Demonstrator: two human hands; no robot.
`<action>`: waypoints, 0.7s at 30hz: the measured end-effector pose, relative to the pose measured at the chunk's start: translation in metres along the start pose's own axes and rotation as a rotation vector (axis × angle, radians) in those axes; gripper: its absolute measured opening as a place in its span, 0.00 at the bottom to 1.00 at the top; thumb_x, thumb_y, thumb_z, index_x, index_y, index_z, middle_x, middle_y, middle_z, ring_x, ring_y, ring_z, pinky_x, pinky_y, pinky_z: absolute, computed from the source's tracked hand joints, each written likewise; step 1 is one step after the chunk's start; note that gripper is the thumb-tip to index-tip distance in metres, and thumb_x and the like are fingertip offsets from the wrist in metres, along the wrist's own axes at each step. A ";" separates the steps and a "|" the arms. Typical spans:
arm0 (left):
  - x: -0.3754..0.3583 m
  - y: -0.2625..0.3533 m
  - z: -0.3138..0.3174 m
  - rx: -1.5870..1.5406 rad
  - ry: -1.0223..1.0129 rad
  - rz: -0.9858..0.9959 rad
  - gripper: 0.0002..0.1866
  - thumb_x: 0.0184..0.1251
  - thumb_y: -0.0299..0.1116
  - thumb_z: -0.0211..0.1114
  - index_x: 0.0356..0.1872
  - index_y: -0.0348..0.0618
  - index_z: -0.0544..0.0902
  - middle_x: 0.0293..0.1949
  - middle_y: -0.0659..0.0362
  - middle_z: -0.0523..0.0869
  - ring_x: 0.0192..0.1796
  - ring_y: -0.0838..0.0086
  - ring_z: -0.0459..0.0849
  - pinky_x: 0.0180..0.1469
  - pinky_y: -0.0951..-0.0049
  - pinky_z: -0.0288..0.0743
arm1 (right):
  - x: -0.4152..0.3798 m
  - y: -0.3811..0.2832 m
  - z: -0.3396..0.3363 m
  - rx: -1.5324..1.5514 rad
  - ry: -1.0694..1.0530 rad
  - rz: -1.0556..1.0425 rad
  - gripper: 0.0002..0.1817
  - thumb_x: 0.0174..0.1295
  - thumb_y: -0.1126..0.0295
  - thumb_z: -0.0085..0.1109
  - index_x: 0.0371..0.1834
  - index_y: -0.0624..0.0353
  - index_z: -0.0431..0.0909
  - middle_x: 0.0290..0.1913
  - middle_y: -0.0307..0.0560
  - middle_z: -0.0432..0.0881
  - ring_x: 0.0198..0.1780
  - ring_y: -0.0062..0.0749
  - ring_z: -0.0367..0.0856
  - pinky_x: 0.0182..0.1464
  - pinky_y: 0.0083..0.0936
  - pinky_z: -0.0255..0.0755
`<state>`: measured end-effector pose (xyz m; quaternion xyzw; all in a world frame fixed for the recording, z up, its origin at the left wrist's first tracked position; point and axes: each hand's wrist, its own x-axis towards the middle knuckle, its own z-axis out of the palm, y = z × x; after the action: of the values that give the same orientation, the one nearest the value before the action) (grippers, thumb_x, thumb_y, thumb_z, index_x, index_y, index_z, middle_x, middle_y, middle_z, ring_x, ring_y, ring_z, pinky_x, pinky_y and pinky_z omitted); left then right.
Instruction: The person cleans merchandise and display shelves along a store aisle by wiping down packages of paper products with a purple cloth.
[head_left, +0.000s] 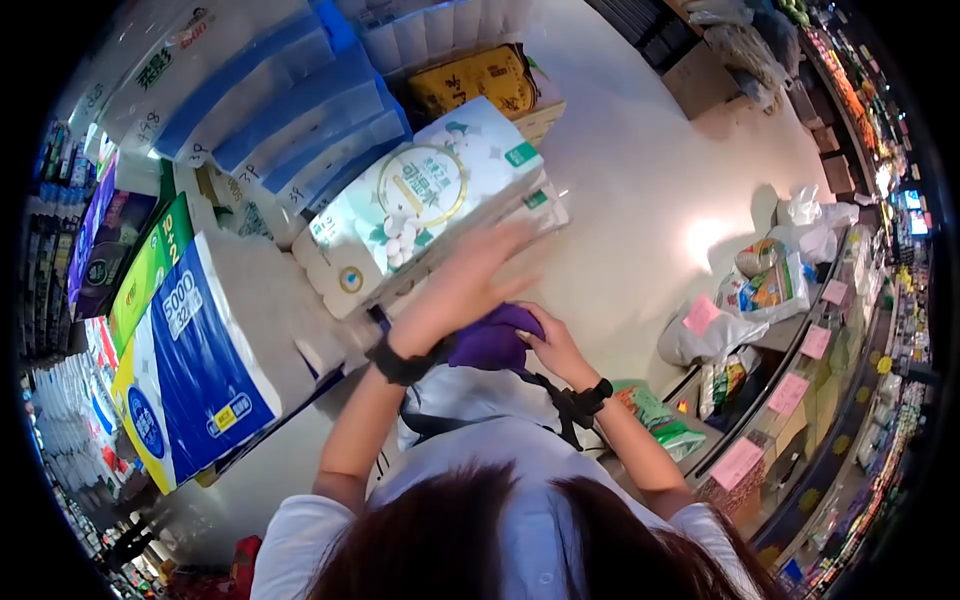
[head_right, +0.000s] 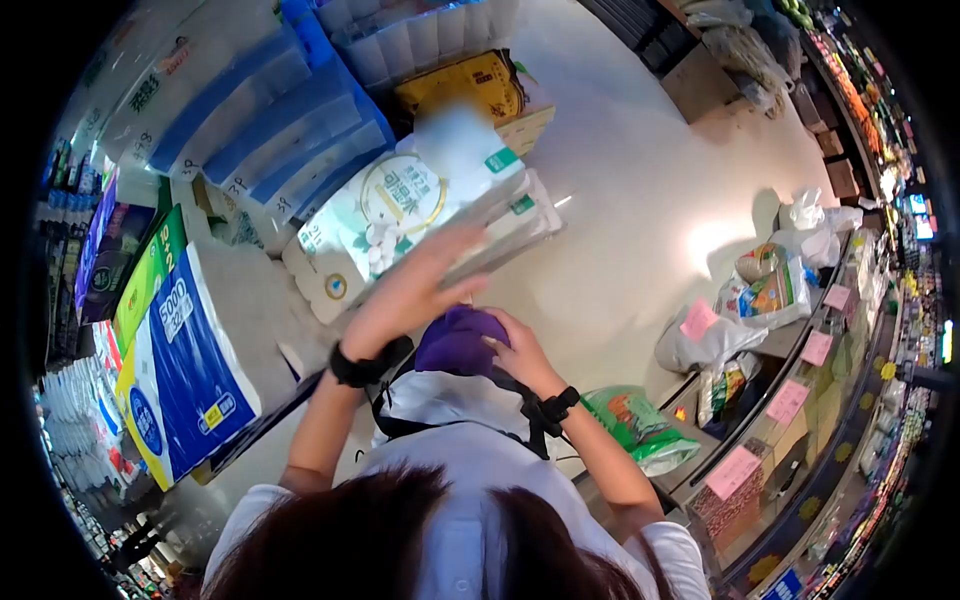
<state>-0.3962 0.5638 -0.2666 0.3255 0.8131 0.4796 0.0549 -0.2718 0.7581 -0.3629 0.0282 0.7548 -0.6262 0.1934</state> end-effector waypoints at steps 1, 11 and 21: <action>-0.012 -0.033 0.022 -0.013 -0.081 -0.051 0.27 0.70 0.41 0.68 0.65 0.36 0.75 0.63 0.43 0.80 0.64 0.49 0.78 0.69 0.59 0.68 | 0.015 0.002 -0.008 -0.046 -0.034 0.038 0.24 0.66 0.80 0.57 0.66 0.58 0.71 0.57 0.51 0.82 0.57 0.38 0.82 0.60 0.32 0.76; -0.014 -0.165 0.084 -0.360 0.024 -0.504 0.36 0.60 0.35 0.76 0.69 0.39 0.71 0.61 0.43 0.79 0.62 0.52 0.79 0.66 0.58 0.71 | 0.192 0.005 -0.062 -0.744 -0.268 -0.459 0.28 0.53 0.82 0.60 0.61 0.56 0.73 0.49 0.57 0.83 0.51 0.57 0.81 0.53 0.46 0.75; 0.103 -0.207 0.093 0.255 0.421 -0.476 0.42 0.56 0.22 0.67 0.75 0.37 0.62 0.73 0.43 0.68 0.72 0.42 0.65 0.76 0.55 0.59 | 0.326 -0.024 -0.102 -0.855 -0.092 -0.760 0.32 0.51 0.82 0.56 0.64 0.55 0.72 0.65 0.50 0.77 0.68 0.48 0.71 0.71 0.45 0.58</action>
<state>-0.5380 0.6245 -0.4621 0.0246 0.9132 0.4042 -0.0447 -0.6055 0.7853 -0.4325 -0.3532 0.8888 -0.2915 -0.0182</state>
